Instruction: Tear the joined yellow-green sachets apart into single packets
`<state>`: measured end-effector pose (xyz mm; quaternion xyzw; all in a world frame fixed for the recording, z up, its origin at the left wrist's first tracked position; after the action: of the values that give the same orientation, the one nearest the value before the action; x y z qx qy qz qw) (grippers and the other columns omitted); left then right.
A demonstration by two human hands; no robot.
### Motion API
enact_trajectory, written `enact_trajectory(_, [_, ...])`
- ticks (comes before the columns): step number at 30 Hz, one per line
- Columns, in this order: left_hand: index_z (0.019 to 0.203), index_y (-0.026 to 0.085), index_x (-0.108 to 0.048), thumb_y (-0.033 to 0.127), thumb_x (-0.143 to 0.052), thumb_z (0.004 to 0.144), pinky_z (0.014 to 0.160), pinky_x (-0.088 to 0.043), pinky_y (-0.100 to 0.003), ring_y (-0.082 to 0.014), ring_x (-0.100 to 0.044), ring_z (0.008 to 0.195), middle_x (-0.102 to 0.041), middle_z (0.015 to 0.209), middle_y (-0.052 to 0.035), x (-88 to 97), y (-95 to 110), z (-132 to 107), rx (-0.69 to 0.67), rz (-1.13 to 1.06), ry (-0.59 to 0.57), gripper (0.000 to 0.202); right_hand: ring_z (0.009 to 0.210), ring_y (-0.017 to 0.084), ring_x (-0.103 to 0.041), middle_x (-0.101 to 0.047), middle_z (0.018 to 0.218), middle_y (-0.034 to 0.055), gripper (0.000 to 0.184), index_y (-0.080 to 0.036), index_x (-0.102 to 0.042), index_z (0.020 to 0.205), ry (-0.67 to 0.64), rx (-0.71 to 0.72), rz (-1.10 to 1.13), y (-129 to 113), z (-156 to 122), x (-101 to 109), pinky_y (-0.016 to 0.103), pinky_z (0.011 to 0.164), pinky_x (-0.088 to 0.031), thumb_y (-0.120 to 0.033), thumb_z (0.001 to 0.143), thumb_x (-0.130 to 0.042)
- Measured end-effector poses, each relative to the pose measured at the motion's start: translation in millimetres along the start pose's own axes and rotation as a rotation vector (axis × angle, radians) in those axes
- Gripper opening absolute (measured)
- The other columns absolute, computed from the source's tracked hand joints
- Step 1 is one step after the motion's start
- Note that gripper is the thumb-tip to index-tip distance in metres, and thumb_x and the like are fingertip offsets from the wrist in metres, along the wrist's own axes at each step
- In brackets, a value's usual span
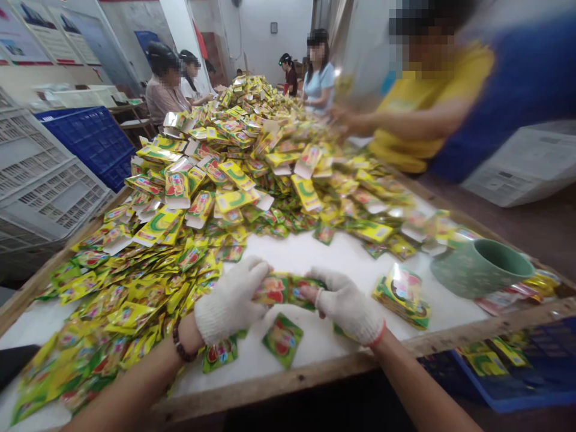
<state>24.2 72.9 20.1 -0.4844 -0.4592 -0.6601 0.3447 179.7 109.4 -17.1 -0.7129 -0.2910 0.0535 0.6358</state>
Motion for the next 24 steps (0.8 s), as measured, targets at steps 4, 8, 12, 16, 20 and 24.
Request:
enact_trajectory(4, [0.111, 0.015, -0.053, 0.013, -0.063, 0.065, 0.085, -0.050, -0.036, -0.0234, -0.054, 0.098, -0.056, 0.107, -0.0094, -10.0, 14.6, -4.8, -0.075, -0.023, 0.028, 0.047, 0.041, 0.006, -0.044, -0.053, 0.057, -0.0048, 0.014, -0.017, -0.060, 0.075, -0.082, -0.013, -0.048, -4.4, 0.7, -1.0, 0.017, 0.037, -0.034, -0.031, 0.076, -0.060])
enact_trajectory(8, [0.111, 0.013, -0.053, 0.016, -0.063, 0.069, 0.087, -0.051, -0.037, -0.0234, -0.056, 0.098, -0.056, 0.107, -0.0105, -6.8, 13.4, -4.8, -0.010, -0.026, 0.136, 0.043, 0.046, 0.010, -0.054, -0.061, 0.067, -0.0025, 0.023, -0.019, -0.055, 0.095, 0.068, -0.040, 0.104, -2.9, 0.9, 8.2, 0.020, 0.040, -0.042, -0.032, 0.077, -0.059])
enact_trajectory(12, [0.114, 0.012, -0.052, 0.017, -0.065, 0.068, 0.088, -0.051, -0.038, -0.0246, -0.055, 0.099, -0.056, 0.108, -0.0108, -7.9, 19.1, -8.5, -0.025, -0.025, 0.183, 0.048, 0.059, 0.013, -0.057, -0.062, 0.071, 0.0005, 0.014, -0.019, -0.055, 0.086, 0.185, 0.107, 0.008, -9.9, -6.2, 9.0, 0.024, 0.052, -0.047, -0.031, 0.079, -0.058])
enact_trajectory(16, [0.109, 0.014, -0.052, 0.018, -0.065, 0.069, 0.083, -0.053, -0.036, -0.0229, -0.057, 0.094, -0.056, 0.102, -0.0086, -12.6, 17.3, -13.8, 0.028, -0.082, 0.227, 0.042, 0.070, 0.016, -0.058, -0.064, 0.077, 0.0025, 0.010, -0.019, -0.059, 0.084, 0.270, 0.230, -0.187, -23.3, -14.5, 3.4, 0.027, 0.065, -0.048, -0.025, 0.082, -0.052])
enact_trajectory(20, [0.106, 0.015, -0.053, 0.020, -0.065, 0.071, 0.082, -0.053, -0.036, -0.0237, -0.057, 0.094, -0.056, 0.102, -0.0088, -5.7, 14.6, -16.5, 0.042, -0.006, 0.311, 0.037, 0.056, 0.011, -0.054, -0.066, 0.084, 0.0025, 0.026, -0.018, -0.060, 0.102, 0.277, 0.156, -0.063, -20.7, -16.0, 8.4, 0.025, 0.056, -0.046, -0.029, 0.079, -0.057])
enact_trajectory(24, [0.109, 0.014, -0.053, 0.021, -0.065, 0.071, 0.082, -0.053, -0.037, -0.0245, -0.057, 0.093, -0.058, 0.102, -0.0096, -2.3, 13.0, -15.9, 0.036, 0.027, 0.312, 0.040, 0.051, 0.010, -0.051, -0.064, 0.070, 0.0002, 0.022, -0.018, -0.066, 0.096, 0.281, 0.107, -0.021, -14.7, -20.2, 11.0, 0.024, 0.051, -0.043, -0.029, 0.079, -0.056])
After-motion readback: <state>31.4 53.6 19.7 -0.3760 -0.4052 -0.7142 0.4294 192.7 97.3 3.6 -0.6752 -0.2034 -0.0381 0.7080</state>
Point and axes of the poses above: each hand's wrist, its own z-axis towards the middle knuckle, its own x-axis out of the back of the hand, y = z × x, the point moved 8 cm from there along z, towards the middle knuckle
